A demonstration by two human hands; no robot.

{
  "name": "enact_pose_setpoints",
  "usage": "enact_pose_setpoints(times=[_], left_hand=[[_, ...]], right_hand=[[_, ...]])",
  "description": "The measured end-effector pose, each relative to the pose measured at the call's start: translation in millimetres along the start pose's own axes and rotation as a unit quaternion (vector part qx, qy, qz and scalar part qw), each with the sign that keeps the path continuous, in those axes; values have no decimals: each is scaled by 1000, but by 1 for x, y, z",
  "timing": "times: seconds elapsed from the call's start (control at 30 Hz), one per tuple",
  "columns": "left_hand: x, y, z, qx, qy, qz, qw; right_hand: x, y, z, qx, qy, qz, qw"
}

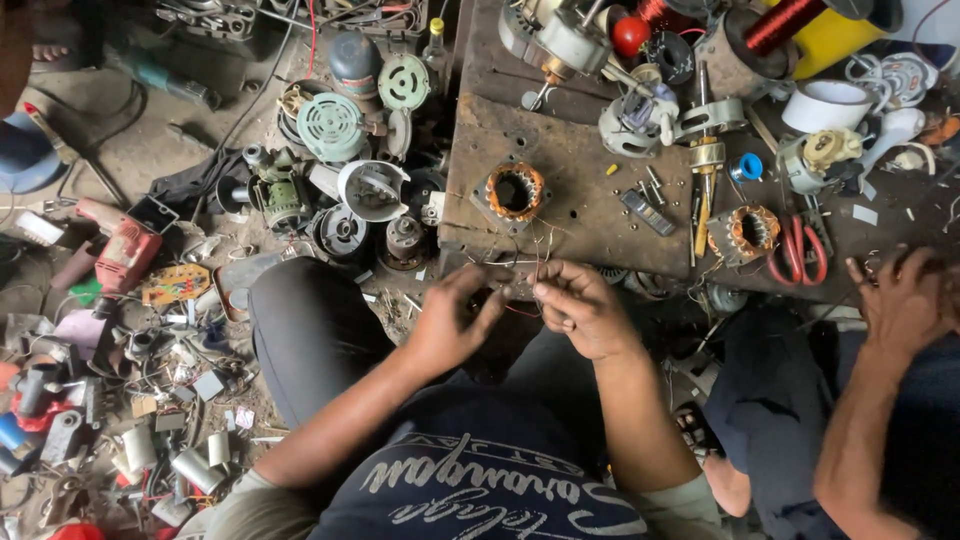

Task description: Joining copper wires to a motor stator by stripping insulation with a lighter and twisting them together.

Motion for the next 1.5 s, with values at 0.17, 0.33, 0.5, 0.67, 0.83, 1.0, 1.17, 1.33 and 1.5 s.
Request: enact_pose_setpoints(times=[0.17,0.33,0.5,0.67,0.83,1.0,1.17,1.33,1.5], left_hand=[[8,-1,-30,74,182,213,957],[26,-7,-47,47,258,234,936],[16,-15,-38,23,224,208,952],[-6,-28,-25,-2,150,137,979],[-13,-33,-19,-11,86,77,993],[-13,-39,-17,-5,53,34,998],[-29,-36,-9,0,-73,-26,997],[-15,-21,-8,48,-89,34,994],[-13,5,-10,96,-46,67,992]], right_hand=[[-19,3,17,-52,61,29,996],[38,17,-11,-49,349,201,914],[100,34,-18,-151,434,385,801],[133,34,-60,-69,507,533,674],[119,17,-55,-55,534,537,651],[113,12,-46,-58,519,509,685],[109,6,-38,-55,515,479,709],[113,0,-26,-61,497,475,724],[100,0,-21,-84,498,481,717]])
Point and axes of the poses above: each hand's wrist, its own y-axis away from the middle knuckle, its own z-axis out of the back of the hand, x = y × z, the point moved 8 cm from there along -y, towards the middle knuckle, and after that the axes turned 12 degrees about -x, right-handed, at the moved point
